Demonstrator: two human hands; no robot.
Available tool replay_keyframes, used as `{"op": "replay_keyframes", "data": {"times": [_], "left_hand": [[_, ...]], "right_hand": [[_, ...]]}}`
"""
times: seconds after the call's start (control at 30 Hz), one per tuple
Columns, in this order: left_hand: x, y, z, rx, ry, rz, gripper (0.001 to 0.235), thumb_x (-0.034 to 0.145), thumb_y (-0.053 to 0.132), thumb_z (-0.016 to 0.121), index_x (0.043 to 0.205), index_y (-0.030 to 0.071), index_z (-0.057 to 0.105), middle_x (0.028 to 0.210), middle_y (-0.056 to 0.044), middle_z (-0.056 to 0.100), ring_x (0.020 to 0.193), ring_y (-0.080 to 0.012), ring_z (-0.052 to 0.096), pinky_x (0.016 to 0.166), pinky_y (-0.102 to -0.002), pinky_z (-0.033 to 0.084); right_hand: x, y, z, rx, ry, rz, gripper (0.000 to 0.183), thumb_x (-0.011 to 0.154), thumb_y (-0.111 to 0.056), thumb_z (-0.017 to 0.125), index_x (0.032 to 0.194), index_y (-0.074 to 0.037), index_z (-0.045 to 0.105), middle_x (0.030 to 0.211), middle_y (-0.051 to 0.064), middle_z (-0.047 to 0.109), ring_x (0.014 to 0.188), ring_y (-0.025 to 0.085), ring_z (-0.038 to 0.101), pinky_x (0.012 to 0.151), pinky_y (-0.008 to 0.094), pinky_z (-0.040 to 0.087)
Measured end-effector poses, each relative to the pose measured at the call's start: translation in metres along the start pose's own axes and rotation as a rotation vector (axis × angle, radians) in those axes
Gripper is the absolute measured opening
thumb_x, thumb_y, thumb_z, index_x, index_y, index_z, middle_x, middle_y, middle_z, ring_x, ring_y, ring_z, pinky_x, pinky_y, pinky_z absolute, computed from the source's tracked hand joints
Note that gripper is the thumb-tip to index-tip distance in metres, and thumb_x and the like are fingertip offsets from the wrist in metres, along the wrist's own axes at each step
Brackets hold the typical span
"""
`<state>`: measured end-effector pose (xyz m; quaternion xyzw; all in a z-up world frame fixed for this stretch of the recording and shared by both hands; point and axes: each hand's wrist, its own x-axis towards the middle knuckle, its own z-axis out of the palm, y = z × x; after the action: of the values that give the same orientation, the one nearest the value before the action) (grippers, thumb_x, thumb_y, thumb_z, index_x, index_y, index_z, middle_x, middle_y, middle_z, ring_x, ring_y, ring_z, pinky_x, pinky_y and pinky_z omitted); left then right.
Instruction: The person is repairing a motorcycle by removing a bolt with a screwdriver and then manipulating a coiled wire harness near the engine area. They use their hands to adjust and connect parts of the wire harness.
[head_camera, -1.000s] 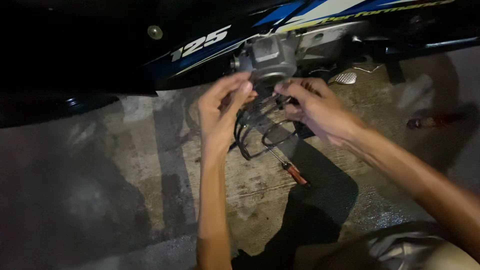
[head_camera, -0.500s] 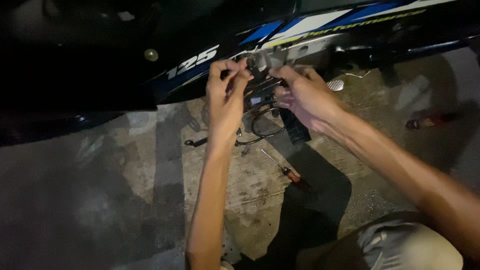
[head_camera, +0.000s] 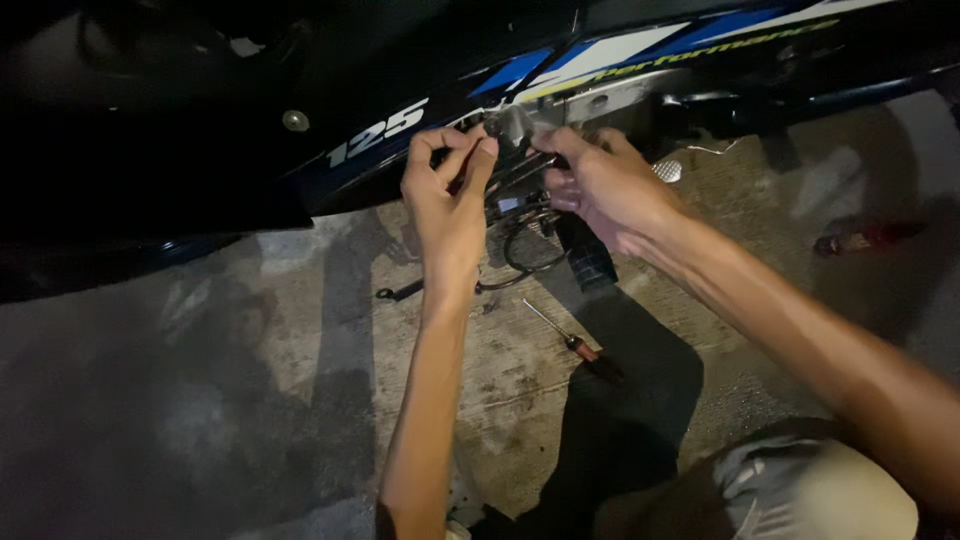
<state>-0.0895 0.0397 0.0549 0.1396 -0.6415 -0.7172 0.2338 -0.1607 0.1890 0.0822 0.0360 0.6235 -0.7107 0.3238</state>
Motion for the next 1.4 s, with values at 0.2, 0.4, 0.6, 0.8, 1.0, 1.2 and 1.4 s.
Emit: {"op": "replay_keyframes", "data": {"times": [0.2,0.4,0.6,0.8,1.0,1.2,1.4], "left_hand": [[-0.002,-0.006,0.008,0.038,0.059,0.133,0.018,0.100,0.008,0.070,0.104,0.002,0.054,0.110,-0.021,0.070,0.122,-0.0243,0.070,0.109,-0.035,0.054],[-0.004,0.001,0.018,0.077,0.173,-0.012,0.031,0.094,0.013,0.072,0.108,0.006,0.044,0.116,-0.021,0.067,0.116,-0.0264,0.070,0.101,-0.040,0.054],[-0.001,0.005,0.017,0.014,0.147,-0.076,0.036,0.095,0.012,0.067,0.111,0.010,0.035,0.118,-0.023,0.070,0.118,-0.0271,0.068,0.107,-0.041,0.049],[0.006,0.008,0.017,0.014,0.158,-0.199,0.038,0.093,0.012,0.068,0.108,0.013,0.032,0.114,-0.022,0.073,0.114,-0.0271,0.068,0.109,-0.044,0.044],[0.000,0.009,0.017,0.033,0.142,-0.215,0.038,0.095,0.017,0.068,0.110,0.014,0.033,0.115,-0.021,0.073,0.114,-0.0253,0.068,0.108,-0.043,0.041],[-0.005,0.004,0.020,-0.076,0.133,-0.087,0.036,0.096,0.014,0.068,0.108,0.010,0.034,0.120,-0.027,0.072,0.111,-0.0280,0.072,0.105,-0.041,0.052],[-0.006,0.003,0.015,-0.025,0.144,-0.087,0.036,0.096,0.019,0.070,0.105,0.009,0.036,0.118,-0.028,0.073,0.106,-0.0273,0.074,0.092,-0.041,0.060]], "right_hand": [[0.004,0.002,-0.002,0.054,0.002,-0.027,0.027,0.096,-0.021,0.063,0.113,-0.003,0.052,0.087,-0.001,0.059,0.068,0.009,0.048,0.065,0.027,0.044],[0.008,-0.005,-0.006,-0.033,-0.009,-0.053,0.025,0.098,-0.024,0.062,0.112,-0.003,0.060,0.085,0.001,0.055,0.067,0.007,0.047,0.061,0.024,0.042],[0.017,-0.011,-0.006,0.003,0.012,0.013,0.028,0.098,-0.025,0.062,0.112,-0.001,0.063,0.068,-0.001,0.049,0.056,0.008,0.039,0.051,0.025,0.034],[0.016,-0.011,-0.010,-0.008,-0.016,-0.031,0.026,0.100,-0.023,0.060,0.113,-0.001,0.064,0.067,-0.002,0.050,0.055,0.007,0.038,0.050,0.024,0.032],[0.012,-0.020,-0.003,-0.054,0.099,-0.019,0.030,0.097,-0.020,0.065,0.116,0.000,0.053,0.071,-0.001,0.058,0.061,0.007,0.049,0.061,0.026,0.043],[0.001,-0.023,-0.005,-0.215,0.053,-0.072,0.032,0.097,-0.028,0.060,0.116,-0.002,0.059,0.069,-0.001,0.052,0.062,0.011,0.050,0.076,0.032,0.056],[0.005,-0.027,0.001,-0.205,0.056,-0.013,0.028,0.097,-0.027,0.062,0.109,-0.002,0.058,0.069,-0.001,0.051,0.067,0.012,0.053,0.079,0.034,0.055]]}}
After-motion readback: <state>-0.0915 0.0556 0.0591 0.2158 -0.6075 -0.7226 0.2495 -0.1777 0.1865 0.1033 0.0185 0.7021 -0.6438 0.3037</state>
